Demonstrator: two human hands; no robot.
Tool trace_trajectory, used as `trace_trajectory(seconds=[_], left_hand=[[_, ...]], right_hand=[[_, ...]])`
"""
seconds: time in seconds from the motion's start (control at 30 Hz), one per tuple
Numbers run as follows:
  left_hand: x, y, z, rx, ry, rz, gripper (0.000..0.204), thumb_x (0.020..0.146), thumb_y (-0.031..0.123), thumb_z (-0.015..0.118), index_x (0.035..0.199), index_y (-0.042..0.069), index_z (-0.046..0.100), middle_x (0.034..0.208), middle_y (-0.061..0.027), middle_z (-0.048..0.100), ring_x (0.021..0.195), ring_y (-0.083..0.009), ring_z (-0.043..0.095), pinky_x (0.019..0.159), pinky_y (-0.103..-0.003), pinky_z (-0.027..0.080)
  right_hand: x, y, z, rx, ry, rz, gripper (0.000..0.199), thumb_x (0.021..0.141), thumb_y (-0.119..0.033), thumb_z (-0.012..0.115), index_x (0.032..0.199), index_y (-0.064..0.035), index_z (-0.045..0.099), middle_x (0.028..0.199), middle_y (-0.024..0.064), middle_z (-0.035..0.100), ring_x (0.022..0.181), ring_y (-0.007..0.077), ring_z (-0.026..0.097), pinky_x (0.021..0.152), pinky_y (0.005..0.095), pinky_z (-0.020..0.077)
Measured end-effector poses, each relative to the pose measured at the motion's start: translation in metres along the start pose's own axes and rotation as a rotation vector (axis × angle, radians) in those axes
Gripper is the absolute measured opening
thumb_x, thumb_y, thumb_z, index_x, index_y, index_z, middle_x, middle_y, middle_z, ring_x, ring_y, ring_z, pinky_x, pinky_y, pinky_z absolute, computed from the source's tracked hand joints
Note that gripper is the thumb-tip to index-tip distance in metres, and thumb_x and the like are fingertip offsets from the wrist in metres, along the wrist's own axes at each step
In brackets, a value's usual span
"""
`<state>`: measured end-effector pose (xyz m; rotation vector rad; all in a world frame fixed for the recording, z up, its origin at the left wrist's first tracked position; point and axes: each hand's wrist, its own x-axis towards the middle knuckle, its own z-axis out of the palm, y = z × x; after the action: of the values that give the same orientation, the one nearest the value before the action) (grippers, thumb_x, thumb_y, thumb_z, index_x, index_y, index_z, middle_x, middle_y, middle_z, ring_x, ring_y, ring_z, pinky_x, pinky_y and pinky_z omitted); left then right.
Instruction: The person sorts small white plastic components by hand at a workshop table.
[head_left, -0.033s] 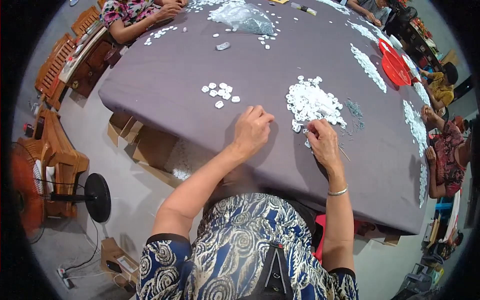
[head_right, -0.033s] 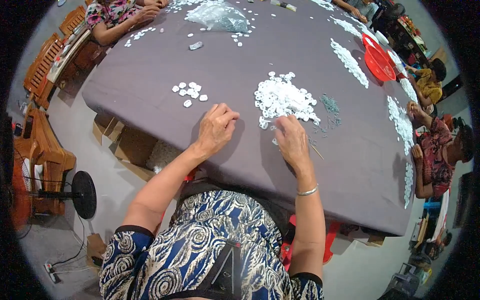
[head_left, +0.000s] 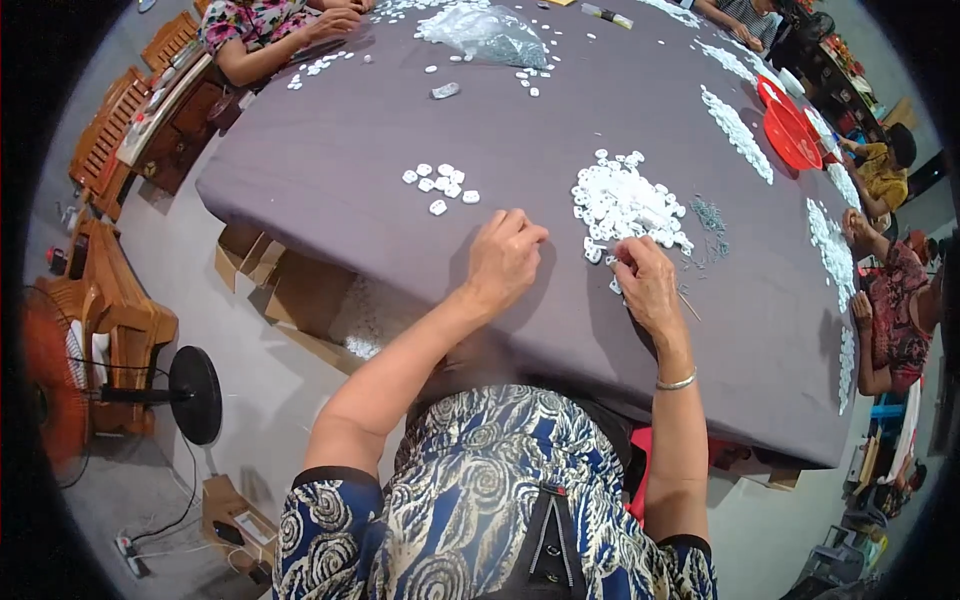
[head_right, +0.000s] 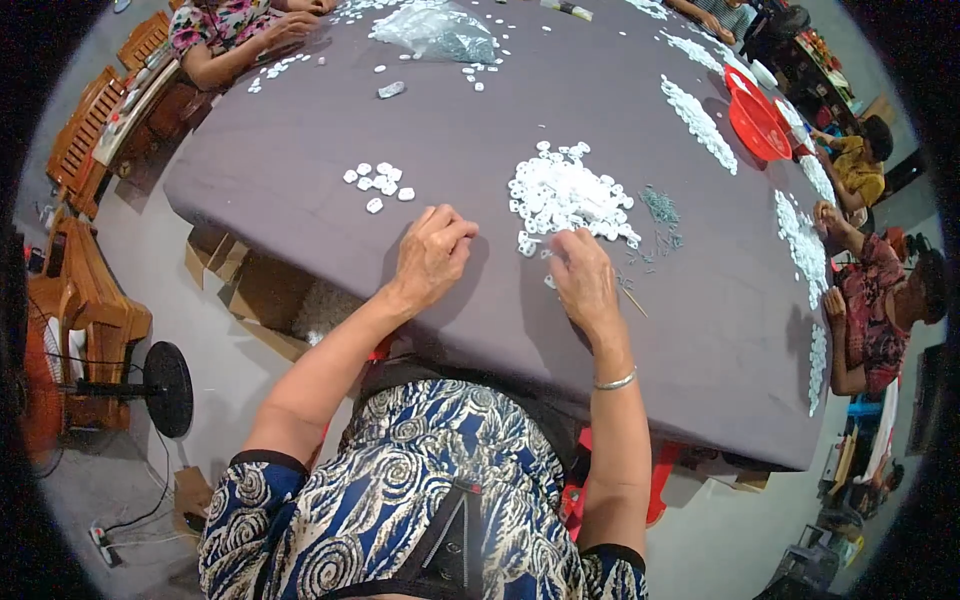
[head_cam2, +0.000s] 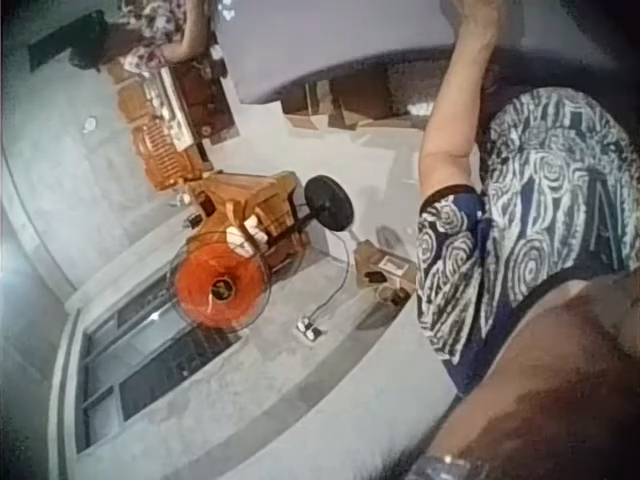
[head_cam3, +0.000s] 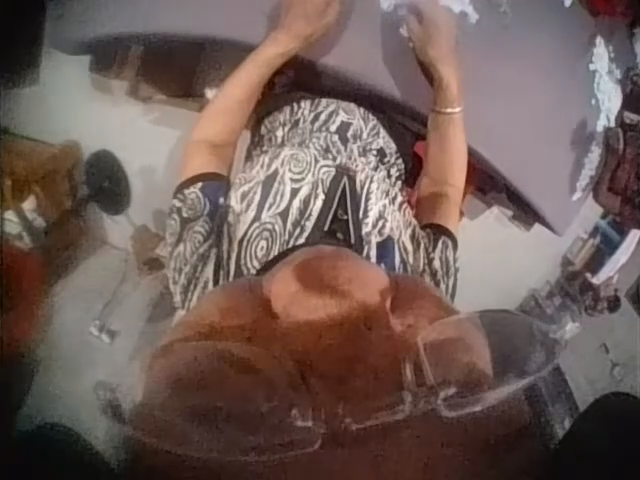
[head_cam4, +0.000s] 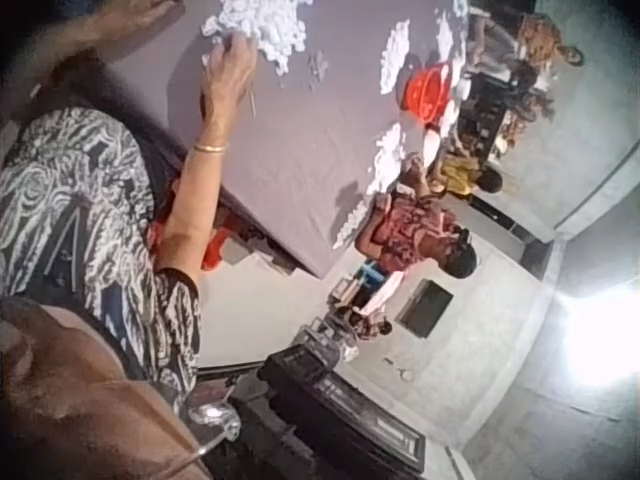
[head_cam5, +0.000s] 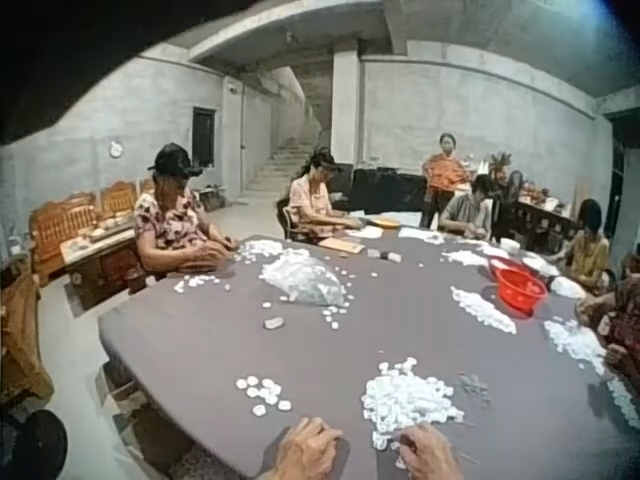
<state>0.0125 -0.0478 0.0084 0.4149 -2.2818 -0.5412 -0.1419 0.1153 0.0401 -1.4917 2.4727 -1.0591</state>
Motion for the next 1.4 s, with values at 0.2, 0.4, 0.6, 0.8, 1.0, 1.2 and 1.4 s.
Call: trace_trajectory(seconds=[0.2,0.4,0.6,0.8,1.0,1.2,1.4], left_hand=[[0.001,-0.001,0.002,-0.034,-0.01,0.006,0.011,0.077,0.0,0.061,0.085,0.005,0.066,0.084,-0.0059,0.057,0.081,-0.0259,0.056,0.071,-0.038,0.047],[0.007,-0.01,0.003,-0.023,-0.014,0.019,0.01,0.079,0.003,0.061,0.087,0.006,0.067,0.083,-0.0072,0.059,0.081,-0.027,0.056,0.071,-0.038,0.048],[0.01,-0.008,0.003,-0.012,-0.075,-0.026,0.012,0.08,0.003,0.06,0.09,0.006,0.065,0.085,-0.0065,0.058,0.085,-0.0249,0.057,0.073,-0.037,0.047],[0.005,-0.007,0.005,-0.002,-0.059,-0.041,0.013,0.076,0.003,0.061,0.086,0.008,0.068,0.085,-0.0048,0.059,0.083,-0.0249,0.058,0.074,-0.038,0.049],[0.005,-0.006,0.004,-0.016,-0.058,-0.044,0.012,0.077,0.005,0.06,0.086,0.007,0.068,0.084,-0.005,0.059,0.084,-0.0251,0.058,0.074,-0.038,0.049],[0.006,-0.006,0.003,-0.006,-0.058,-0.042,0.012,0.077,0.004,0.06,0.085,0.008,0.068,0.085,-0.0049,0.059,0.083,-0.0249,0.058,0.074,-0.037,0.049],[0.006,-0.009,0.004,0.002,-0.068,-0.013,0.013,0.079,0.004,0.062,0.091,0.006,0.066,0.086,-0.0066,0.059,0.083,-0.0252,0.057,0.073,-0.037,0.048]], right_hand=[[0.001,0.003,0.001,0.01,0.011,0.026,0.01,0.08,-0.005,0.057,0.088,-0.0006,0.057,0.084,0.015,0.058,0.078,0.0321,0.057,0.069,0.0395,0.0454],[0.008,0.005,0.006,0.036,0.052,0.026,0.011,0.08,-0.006,0.055,0.089,-0.0002,0.059,0.079,0.0173,0.06,0.072,0.0314,0.058,0.066,0.0388,0.0456],[0.014,0.019,0.004,0.067,0.076,0.009,0.012,0.083,-0.005,0.054,0.092,-0.0012,0.061,0.08,0.0166,0.063,0.07,0.0292,0.062,0.065,0.0362,0.0482],[0.009,0.024,-0.002,0.198,0.033,0.115,0.016,0.084,-0.009,0.053,0.094,-0.0034,0.064,0.068,0.0092,0.061,0.058,0.0166,0.055,0.058,0.0304,0.0452],[0.009,0.026,0.0,0.198,0.078,0.113,0.016,0.083,-0.011,0.055,0.091,-0.0043,0.067,0.063,0.0073,0.059,0.056,0.0138,0.051,0.055,0.029,0.0428],[0.008,0.025,-0.002,0.169,0.099,0.074,0.013,0.082,-0.01,0.06,0.09,-0.0049,0.068,0.071,0.0099,0.064,0.057,0.0163,0.056,0.056,0.03,0.0453],[0.01,0.02,0.007,-0.087,0.112,-0.129,0.009,0.083,-0.011,0.061,0.088,-0.0056,0.066,0.083,0.0096,0.061,0.081,0.028,0.06,0.07,0.0381,0.0479]])
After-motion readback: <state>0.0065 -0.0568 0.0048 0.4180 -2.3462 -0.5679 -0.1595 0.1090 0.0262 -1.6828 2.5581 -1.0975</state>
